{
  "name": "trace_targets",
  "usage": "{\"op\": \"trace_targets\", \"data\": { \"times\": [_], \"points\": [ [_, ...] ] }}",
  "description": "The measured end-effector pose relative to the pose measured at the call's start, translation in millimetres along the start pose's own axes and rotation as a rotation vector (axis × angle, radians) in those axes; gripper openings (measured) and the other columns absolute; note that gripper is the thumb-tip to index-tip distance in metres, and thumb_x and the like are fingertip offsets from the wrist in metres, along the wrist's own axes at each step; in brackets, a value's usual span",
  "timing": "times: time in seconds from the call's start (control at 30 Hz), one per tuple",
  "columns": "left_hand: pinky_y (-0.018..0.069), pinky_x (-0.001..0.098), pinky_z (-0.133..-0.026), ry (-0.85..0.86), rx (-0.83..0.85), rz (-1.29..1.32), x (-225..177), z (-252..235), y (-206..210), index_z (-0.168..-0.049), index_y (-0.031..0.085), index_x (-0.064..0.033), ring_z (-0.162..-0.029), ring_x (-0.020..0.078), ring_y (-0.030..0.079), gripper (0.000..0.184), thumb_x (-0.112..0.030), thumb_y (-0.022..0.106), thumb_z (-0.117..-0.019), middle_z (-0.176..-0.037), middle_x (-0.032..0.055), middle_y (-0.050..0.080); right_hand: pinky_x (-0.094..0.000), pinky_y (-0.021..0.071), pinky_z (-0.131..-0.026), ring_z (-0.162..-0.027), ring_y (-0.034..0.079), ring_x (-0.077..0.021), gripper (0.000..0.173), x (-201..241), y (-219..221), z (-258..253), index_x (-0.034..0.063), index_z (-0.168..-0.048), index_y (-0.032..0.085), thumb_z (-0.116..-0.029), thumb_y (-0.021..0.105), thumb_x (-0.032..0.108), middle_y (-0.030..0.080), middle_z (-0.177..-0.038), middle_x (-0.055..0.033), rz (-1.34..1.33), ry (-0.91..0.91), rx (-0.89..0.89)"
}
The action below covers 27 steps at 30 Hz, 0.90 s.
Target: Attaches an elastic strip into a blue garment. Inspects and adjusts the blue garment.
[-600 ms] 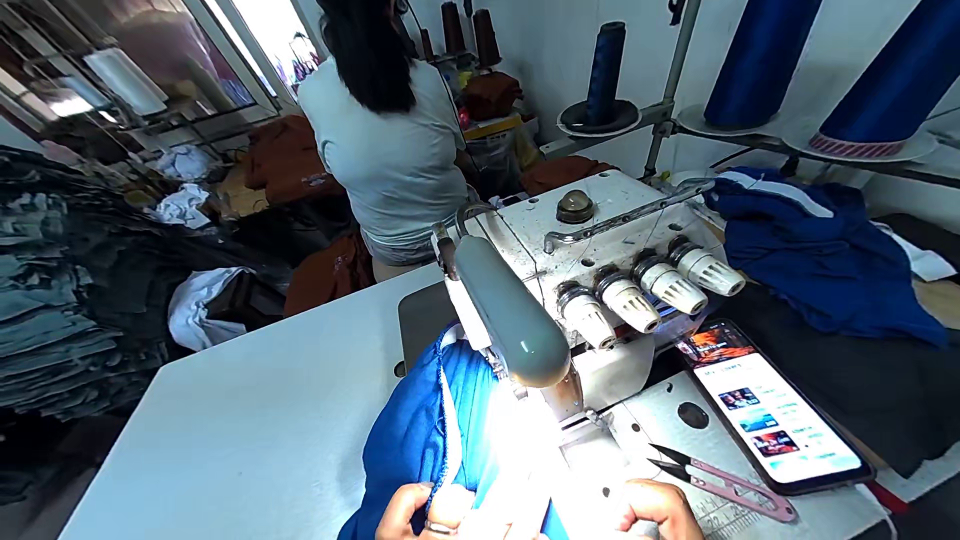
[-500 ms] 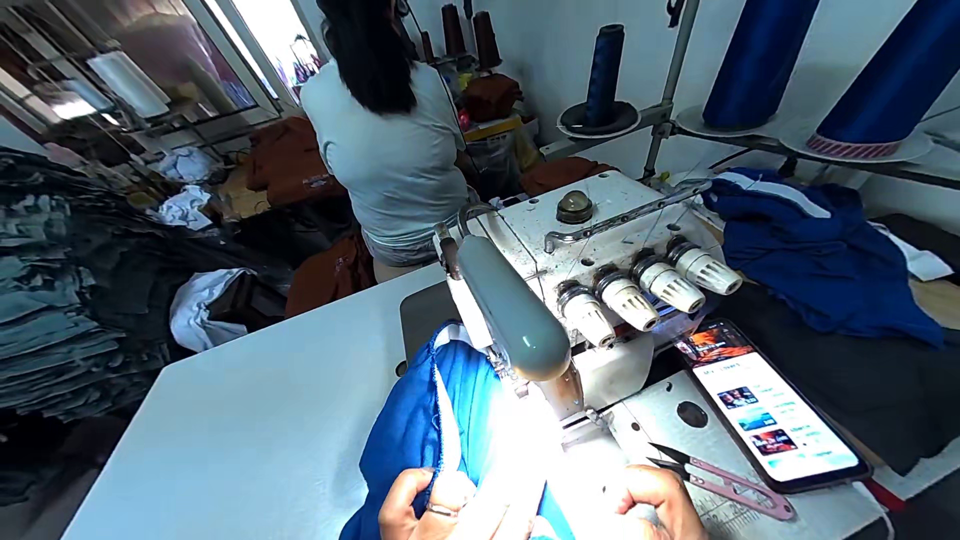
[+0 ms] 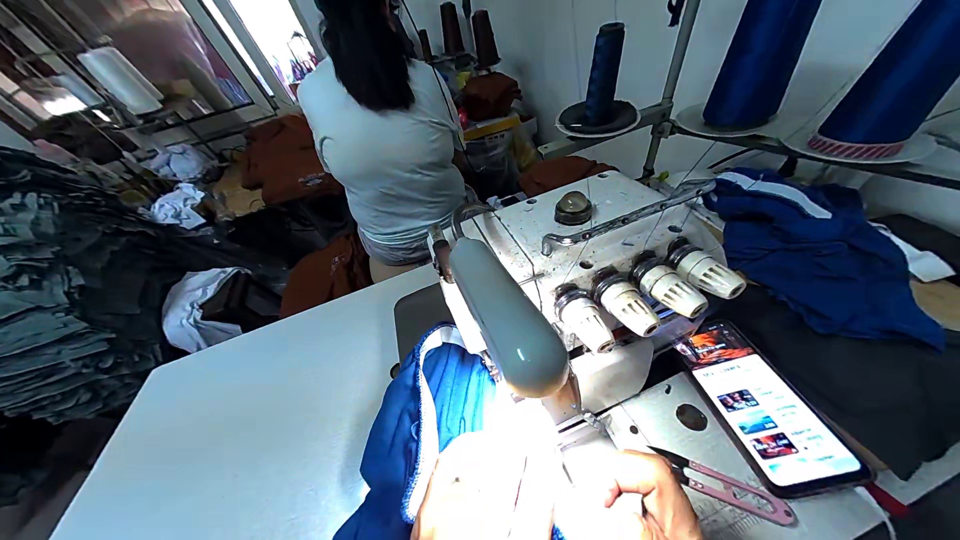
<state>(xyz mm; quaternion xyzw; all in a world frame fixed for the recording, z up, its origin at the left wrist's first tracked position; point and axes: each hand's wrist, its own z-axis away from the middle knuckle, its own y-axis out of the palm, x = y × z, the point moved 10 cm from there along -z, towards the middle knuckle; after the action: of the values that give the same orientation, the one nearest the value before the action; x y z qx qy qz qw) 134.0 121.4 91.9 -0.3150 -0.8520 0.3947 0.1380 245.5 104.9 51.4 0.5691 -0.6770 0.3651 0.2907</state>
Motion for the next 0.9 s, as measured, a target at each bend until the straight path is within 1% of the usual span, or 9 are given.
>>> {"op": "trace_targets", "data": {
  "times": [0.13,0.2,0.33,0.43,0.53,0.7,0.77,0.83,0.9],
  "points": [
    [0.0502,0.0338,-0.078,-0.031,-0.117,-0.077,1,-12,-2,-0.089,0.080,-0.0065,-0.079,0.0230,0.069,0.020,-0.014,0.061,-0.0944,-0.083,0.0113,0.076,-0.0265,0.0343,-0.105,-0.114,0.049,-0.0096,0.014,3,-4,-6,0.0088,-0.099,0.065,-0.1047,0.056,0.018,0.055,-0.108,-0.0071,0.001,0.000,-0.025],
    [0.0504,0.0343,-0.078,-0.015,-0.155,-0.082,1,-11,-2,-0.090,0.078,-0.0071,-0.077,0.0228,0.068,0.022,-0.013,0.058,-0.0972,-0.081,0.0105,0.074,-0.0273,0.0338,-0.104,-0.114,0.049,-0.0105,0.015,2,-5,-5,0.0079,-0.099,0.064,-0.1049,0.056,0.019,0.055,-0.108,-0.0079,-0.006,0.000,-0.026],
    [0.0526,0.0373,-0.086,-0.020,-0.036,0.040,4,7,6,-0.092,0.079,-0.0055,-0.090,0.0257,0.072,0.020,-0.013,0.061,-0.0954,-0.096,0.0133,0.077,-0.0288,0.0339,-0.104,-0.115,0.049,-0.0120,0.017,-3,-4,0,0.0072,-0.100,0.065,-0.1058,0.055,0.020,0.056,-0.109,-0.0092,-0.003,0.010,0.013],
    [0.0498,0.0389,-0.093,-0.046,0.125,0.037,5,27,10,-0.106,0.079,-0.0047,-0.099,0.0292,0.071,0.025,-0.021,0.065,-0.0940,-0.108,0.0148,0.077,-0.0311,0.0347,-0.102,-0.111,0.051,-0.0146,0.019,-11,-4,8,0.0033,-0.099,0.066,-0.1049,0.056,0.018,0.058,-0.105,-0.0117,-0.022,0.062,0.016],
    [0.0450,0.0355,-0.097,-0.057,0.137,0.086,6,32,9,-0.110,0.079,-0.0040,-0.104,0.0280,0.067,0.023,-0.013,0.063,-0.0951,-0.109,0.0141,0.077,-0.0315,0.0369,-0.101,-0.109,0.052,-0.0144,0.018,-20,-1,15,0.0025,-0.098,0.067,-0.1038,0.057,0.017,0.059,-0.102,-0.0115,-0.047,0.099,-0.004],
    [0.0463,0.0380,-0.097,-0.076,0.180,0.094,8,31,10,-0.113,0.078,-0.0052,-0.109,0.0294,0.068,0.024,-0.010,0.064,-0.0945,-0.115,0.0137,0.076,-0.0306,0.0356,-0.103,-0.110,0.051,-0.0133,0.017,-21,3,13,0.0045,-0.095,0.068,-0.1032,0.057,0.015,0.058,-0.103,-0.0102,-0.043,0.067,-0.006],
    [0.0457,0.0428,-0.098,-0.063,0.222,0.092,10,27,10,-0.118,0.077,-0.0063,-0.110,0.0313,0.068,0.029,-0.016,0.064,-0.0942,-0.118,0.0137,0.075,-0.0303,0.0358,-0.103,-0.111,0.051,-0.0132,0.016,-22,6,8,0.0055,-0.095,0.069,-0.1027,0.059,0.015,0.058,-0.105,-0.0100,-0.025,0.065,0.003],
    [0.0396,0.0458,-0.104,-0.066,0.257,0.105,15,23,5,-0.122,0.075,-0.0091,-0.117,0.0307,0.064,0.041,-0.036,0.062,-0.0937,-0.125,0.0144,0.072,-0.0300,0.0373,-0.104,-0.113,0.052,-0.0132,0.014,-27,8,4,0.0062,-0.093,0.070,-0.1008,0.062,0.015,0.059,-0.106,-0.0097,-0.004,0.066,-0.004],
    [0.0345,0.0439,-0.108,-0.100,0.257,0.146,21,20,-3,-0.119,0.075,-0.0112,-0.120,0.0303,0.060,0.054,-0.055,0.059,-0.0925,-0.128,0.0172,0.070,-0.0287,0.0380,-0.103,-0.113,0.052,-0.0125,0.012,-32,9,1,0.0066,-0.092,0.069,-0.0999,0.064,0.015,0.059,-0.107,-0.0091,0.000,0.056,-0.011]
  ]
}}
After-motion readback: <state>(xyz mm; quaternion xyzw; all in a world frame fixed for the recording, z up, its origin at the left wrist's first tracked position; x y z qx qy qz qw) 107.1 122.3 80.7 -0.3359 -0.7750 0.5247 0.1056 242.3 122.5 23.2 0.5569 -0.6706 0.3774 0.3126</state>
